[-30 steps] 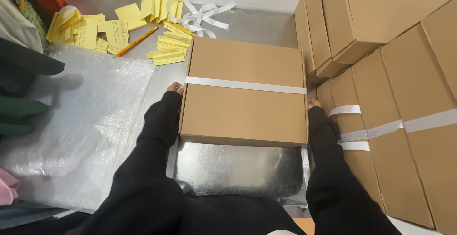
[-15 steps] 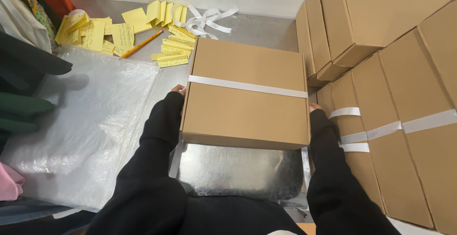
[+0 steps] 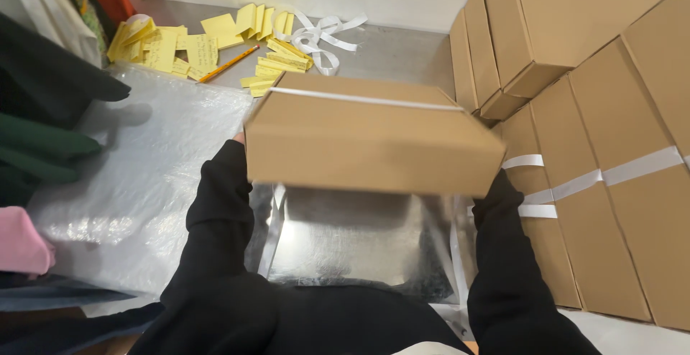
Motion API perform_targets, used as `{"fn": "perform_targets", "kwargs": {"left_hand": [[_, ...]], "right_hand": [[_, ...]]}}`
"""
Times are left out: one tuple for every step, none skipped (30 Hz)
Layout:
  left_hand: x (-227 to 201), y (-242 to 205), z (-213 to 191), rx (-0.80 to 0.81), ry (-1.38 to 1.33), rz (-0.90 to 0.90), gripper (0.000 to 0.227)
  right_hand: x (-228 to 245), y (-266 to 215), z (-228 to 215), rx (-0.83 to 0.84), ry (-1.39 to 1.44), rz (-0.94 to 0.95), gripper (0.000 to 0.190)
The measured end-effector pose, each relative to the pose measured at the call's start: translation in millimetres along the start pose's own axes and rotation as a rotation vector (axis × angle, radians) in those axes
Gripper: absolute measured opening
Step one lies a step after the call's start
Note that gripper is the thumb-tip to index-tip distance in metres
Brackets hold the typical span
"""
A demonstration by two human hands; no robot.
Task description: The person wraps a white ribbon around a cardboard box, pulls it tight, and ties a knot on top. They then form loops and tie a bow to secure the ribbon.
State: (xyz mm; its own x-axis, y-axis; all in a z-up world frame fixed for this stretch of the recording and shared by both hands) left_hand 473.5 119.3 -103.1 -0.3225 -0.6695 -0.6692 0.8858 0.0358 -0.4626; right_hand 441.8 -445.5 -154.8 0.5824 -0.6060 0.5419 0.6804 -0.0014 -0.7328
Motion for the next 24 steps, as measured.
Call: {"fn": "perform_targets", "kwargs": {"left_hand": [[-1,-3,-2,0.003,-0.085,-0.004,0.01],[-3,-7,-3,0.007,-0.171,-0.009,0.009],[-8,-5,0,0.011,-0.256,-0.014,0.009],[-12,-9,9,0.015,-0.257,-0.009,0.009],[-13,-14,22,0.077,-0.368,-0.045,0.006],[-15,-19,36,0.139,-0.479,-0.082,0.015],[-6,-8,36,0.142,-0.481,-0.081,0.015],[0,3,36,0.121,-0.6,-0.058,0.014],[3,16,38,0.104,-0.716,-0.033,0.016],[10,27,38,0.109,-0.716,-0.032,0.016],[16,38,40,0.137,-0.774,0.009,0.013],[22,50,42,0.165,-0.832,0.05,0.011],[29,56,46,0.17,-0.83,0.046,0.011],[32,62,49,0.2,-0.834,0.107,0.012],[33,69,53,0.231,-0.838,0.17,0.017],[40,82,52,0.236,-0.837,0.168,0.017],[45,96,49,0.22,-0.807,0.216,0.016],[50,111,46,0.204,-0.777,0.263,0.016],[50,108,50,0.207,-0.777,0.262,0.016],[50,105,52,0.198,-0.758,0.286,0.019],[50,102,53,0.187,-0.739,0.31,0.021],[51,103,58,0.189,-0.74,0.31,0.021],[53,103,63,0.203,-0.702,0.305,0.019],[54,103,68,0.218,-0.665,0.3,0.017]], "right_hand": [[-2,-14,13,0.042,0.056,0.009,0.015],[-3,-28,27,0.084,0.112,0.018,0.014],[-4,-44,41,0.125,0.168,0.028,0.013],[-3,-47,47,0.166,0.224,0.038,0.012],[-2,-50,53,0.206,0.282,0.049,0.013],[0,-50,63,0.246,0.339,0.061,0.013],[2,-27,55,0.247,0.337,0.058,0.013],[5,-5,50,0.277,0.294,0.031,0.015],[10,18,46,0.31,0.252,0.001,0.021],[4,18,57,0.313,0.252,-0.003,0.021],[1,16,65,0.329,0.336,-0.023,0.018],[-1,15,72,0.345,0.42,-0.043,0.016],[-3,13,80,0.344,0.422,-0.049,0.016],[-3,11,86,0.32,0.489,-0.093,0.013],[-2,10,95,0.297,0.555,-0.136,0.01],[-4,25,89,0.298,0.557,-0.141,0.01],[-3,40,83,0.293,0.582,-0.178,0.008],[-1,55,77,0.288,0.608,-0.214,0.007],[-4,50,84,0.289,0.608,-0.217,0.007],[-4,45,92,0.267,0.512,-0.269,0.013],[-5,39,99,0.244,0.415,-0.319,0.02],[-4,39,104,0.245,0.415,-0.321,0.02],[-4,40,109,0.247,0.412,-0.331,0.023],[-5,40,115,0.25,0.409,-0.342,0.026]]}}
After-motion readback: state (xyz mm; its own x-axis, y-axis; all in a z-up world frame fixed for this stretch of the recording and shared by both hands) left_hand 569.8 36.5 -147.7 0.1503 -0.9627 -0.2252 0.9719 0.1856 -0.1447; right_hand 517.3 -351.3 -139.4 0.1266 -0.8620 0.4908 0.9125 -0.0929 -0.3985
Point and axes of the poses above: each hand's wrist, its own y-axis towards the middle knuckle, its own z-axis out of the palm, x = y × z, the point moved 6 cm from there along y, towards the middle knuckle, and after that the axes turned 11 degrees about z, right-handed, at the moved point
